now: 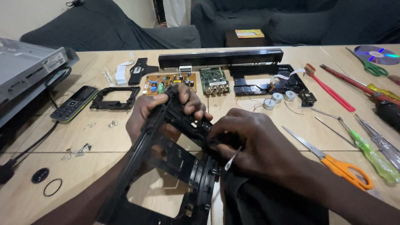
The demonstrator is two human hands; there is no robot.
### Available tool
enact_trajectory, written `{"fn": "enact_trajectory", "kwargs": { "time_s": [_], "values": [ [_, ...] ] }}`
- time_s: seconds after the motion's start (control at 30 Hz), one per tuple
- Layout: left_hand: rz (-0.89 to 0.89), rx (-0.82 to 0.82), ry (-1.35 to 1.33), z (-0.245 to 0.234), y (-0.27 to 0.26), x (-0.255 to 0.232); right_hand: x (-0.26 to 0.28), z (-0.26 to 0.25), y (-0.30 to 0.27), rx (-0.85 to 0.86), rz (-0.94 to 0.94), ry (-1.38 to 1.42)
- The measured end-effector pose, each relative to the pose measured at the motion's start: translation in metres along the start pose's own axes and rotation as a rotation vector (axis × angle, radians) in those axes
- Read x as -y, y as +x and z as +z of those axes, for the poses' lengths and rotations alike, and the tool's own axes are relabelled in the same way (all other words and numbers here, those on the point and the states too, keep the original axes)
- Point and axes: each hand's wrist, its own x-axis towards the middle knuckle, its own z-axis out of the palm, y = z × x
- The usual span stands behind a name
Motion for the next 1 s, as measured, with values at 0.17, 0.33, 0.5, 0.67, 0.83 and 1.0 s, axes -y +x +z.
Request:
{"fn": "enact_trajectory", "kwargs": {
  "time_s": [0.17, 0.33, 0.5, 0.67, 0.83, 1.0],
  "values": [
    [0.02, 0.026, 0.054, 0.0, 0.003, 0.002, 0.002, -0.022, 0.006, 0.048, 0.107, -0.145],
    [-0.003, 0.043, 0.025, 0.005, 0.002, 0.003, -0.005, -0.028, -0.001, -0.124, 0.15, -0.066],
    [0.04, 0.01, 0.084, 0.007, 0.001, 0.004, -0.003, -0.016, -0.007, 0.115, -0.019, -0.03],
    [0.072, 0.046, 0.17, 0.014, -0.002, -0.001, 0.008, -0.031, -0.003, 0.3, 0.099, 0.257],
    [0.078, 0.008, 0.188, 0.015, -0.004, 0.0, 0.004, -0.037, -0.003, 0.107, 0.414, 0.446],
    [0.078, 0.039, 0.067, 0.0, -0.003, 0.004, -0.001, -0.029, -0.005, -0.006, 0.324, 0.299]
  ]
}}
